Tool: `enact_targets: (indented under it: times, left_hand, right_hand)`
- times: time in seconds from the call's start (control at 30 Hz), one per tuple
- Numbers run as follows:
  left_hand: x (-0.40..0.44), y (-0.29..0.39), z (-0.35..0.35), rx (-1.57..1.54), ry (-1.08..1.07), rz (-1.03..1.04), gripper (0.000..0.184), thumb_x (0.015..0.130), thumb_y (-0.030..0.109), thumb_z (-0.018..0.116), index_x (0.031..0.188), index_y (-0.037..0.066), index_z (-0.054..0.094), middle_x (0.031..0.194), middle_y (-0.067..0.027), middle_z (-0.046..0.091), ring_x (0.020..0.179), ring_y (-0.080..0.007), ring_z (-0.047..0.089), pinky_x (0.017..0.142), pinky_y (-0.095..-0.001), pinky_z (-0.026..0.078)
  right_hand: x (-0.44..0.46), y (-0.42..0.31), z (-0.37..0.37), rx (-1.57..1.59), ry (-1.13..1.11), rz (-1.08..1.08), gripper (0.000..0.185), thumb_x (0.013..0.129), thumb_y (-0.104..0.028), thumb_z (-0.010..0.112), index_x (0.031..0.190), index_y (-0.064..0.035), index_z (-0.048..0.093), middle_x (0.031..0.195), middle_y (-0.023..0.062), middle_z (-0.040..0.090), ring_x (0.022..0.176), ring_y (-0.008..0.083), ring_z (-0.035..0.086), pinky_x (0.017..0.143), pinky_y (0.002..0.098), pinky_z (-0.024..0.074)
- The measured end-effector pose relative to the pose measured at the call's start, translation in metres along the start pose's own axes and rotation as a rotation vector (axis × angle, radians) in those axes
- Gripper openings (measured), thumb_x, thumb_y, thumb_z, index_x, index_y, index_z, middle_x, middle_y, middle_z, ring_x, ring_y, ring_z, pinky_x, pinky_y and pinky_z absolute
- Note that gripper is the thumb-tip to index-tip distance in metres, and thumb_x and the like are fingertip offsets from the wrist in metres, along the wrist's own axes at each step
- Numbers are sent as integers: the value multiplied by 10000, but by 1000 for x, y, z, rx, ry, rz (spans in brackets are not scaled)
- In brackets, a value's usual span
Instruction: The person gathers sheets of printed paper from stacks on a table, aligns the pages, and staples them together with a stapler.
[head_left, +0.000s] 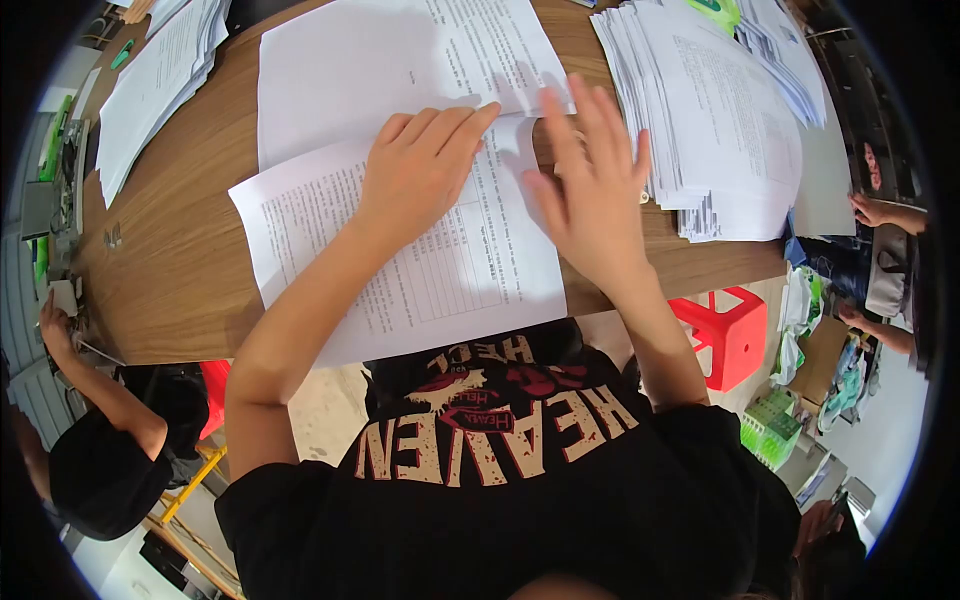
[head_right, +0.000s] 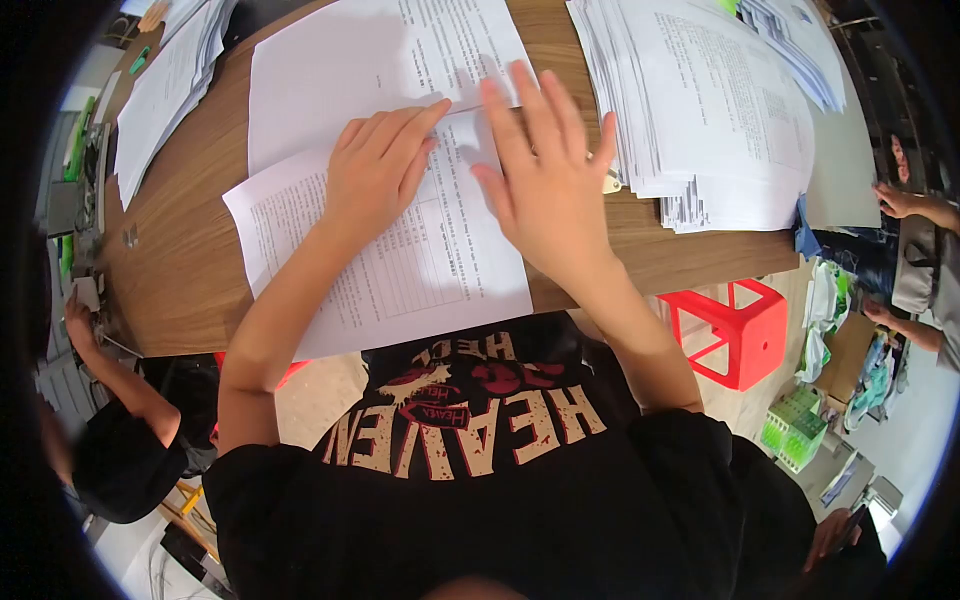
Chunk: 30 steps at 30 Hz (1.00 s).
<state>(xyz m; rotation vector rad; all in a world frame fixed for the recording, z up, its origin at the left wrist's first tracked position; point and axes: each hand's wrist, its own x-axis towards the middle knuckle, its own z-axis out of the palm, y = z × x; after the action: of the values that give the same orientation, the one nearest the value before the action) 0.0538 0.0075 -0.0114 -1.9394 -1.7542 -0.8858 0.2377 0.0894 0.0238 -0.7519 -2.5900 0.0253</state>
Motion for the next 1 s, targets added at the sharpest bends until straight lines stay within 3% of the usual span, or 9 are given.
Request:
enact_targets:
  times: [0.07, 0.13, 0.27, 0.33, 0.37, 0.43, 0.53, 1.0]
  left_hand:
    - [0, -1, 0, 9, 9, -6, 382, 778, 72, 645, 1155, 121, 616, 926, 20, 635, 780, -134, 588, 677, -280, 416]
    - [0, -1, -2, -13, 17, -8, 368, 745, 45, 637, 1104, 125, 636, 899, 24, 641, 775, -138, 594, 671, -280, 420]
    - [0, -3, 1, -62, 71, -6, 323, 729, 39, 630, 1040, 125, 656, 872, 29, 650, 752, -141, 596, 655, -284, 425]
    - [1, -2, 0, -89, 100, -5, 273, 732, 36, 624, 986, 124, 669, 859, 29, 659, 729, -140, 596, 640, -285, 427]
    - [1, -2, 0, -91, 101, -8, 273, 732, 36, 624, 986, 124, 669, 859, 29, 659, 729, -140, 596, 640, -285, 427]
    - [0, -3, 1, -96, 129, 3, 260, 731, 38, 621, 970, 128, 673, 870, 29, 664, 723, -135, 596, 630, -278, 426]
    - [-1, -4, 2, -87, 125, -4, 255, 725, 39, 623, 958, 132, 675, 859, 32, 661, 716, -134, 594, 624, -274, 425]
    - [-2, -5, 0, -118, 112, -23, 318, 701, 18, 641, 991, 143, 674, 841, 30, 652, 706, -144, 596, 634, -285, 439]
  right_hand:
    - [-2, 8, -8, 64, 69, 52, 625, 813, -334, 670, 1371, -141, 466, 1441, 58, 386, 1305, 274, 362, 1001, 609, 235]
    - [-10, 16, -22, -111, -61, 116, 620, 800, -331, 688, 1337, -98, 485, 1330, 57, 473, 1226, 258, 418, 952, 549, 281]
    - [-17, 31, -20, -99, -176, 88, 507, 815, -273, 686, 1250, -66, 528, 1216, 41, 526, 1124, 237, 471, 910, 485, 302]
    - [-12, 32, -19, 15, -62, -77, 398, 843, -199, 662, 1184, -39, 534, 1116, 67, 565, 1027, 258, 528, 876, 436, 367]
    - [-9, 32, -20, 14, -65, -78, 398, 843, -199, 662, 1184, -39, 534, 1116, 67, 565, 1027, 258, 528, 876, 436, 367]
    - [-1, 29, -24, 313, -191, 31, 367, 855, -168, 642, 1168, -19, 519, 1028, 111, 574, 929, 294, 560, 808, 405, 428]
    - [11, 25, -32, 161, -167, -149, 396, 853, -172, 642, 1185, -6, 503, 961, 139, 576, 884, 322, 570, 772, 408, 457]
    - [24, 16, -28, 83, -193, -238, 330, 839, -184, 652, 1099, -18, 534, 900, 130, 602, 831, 318, 593, 755, 400, 460]
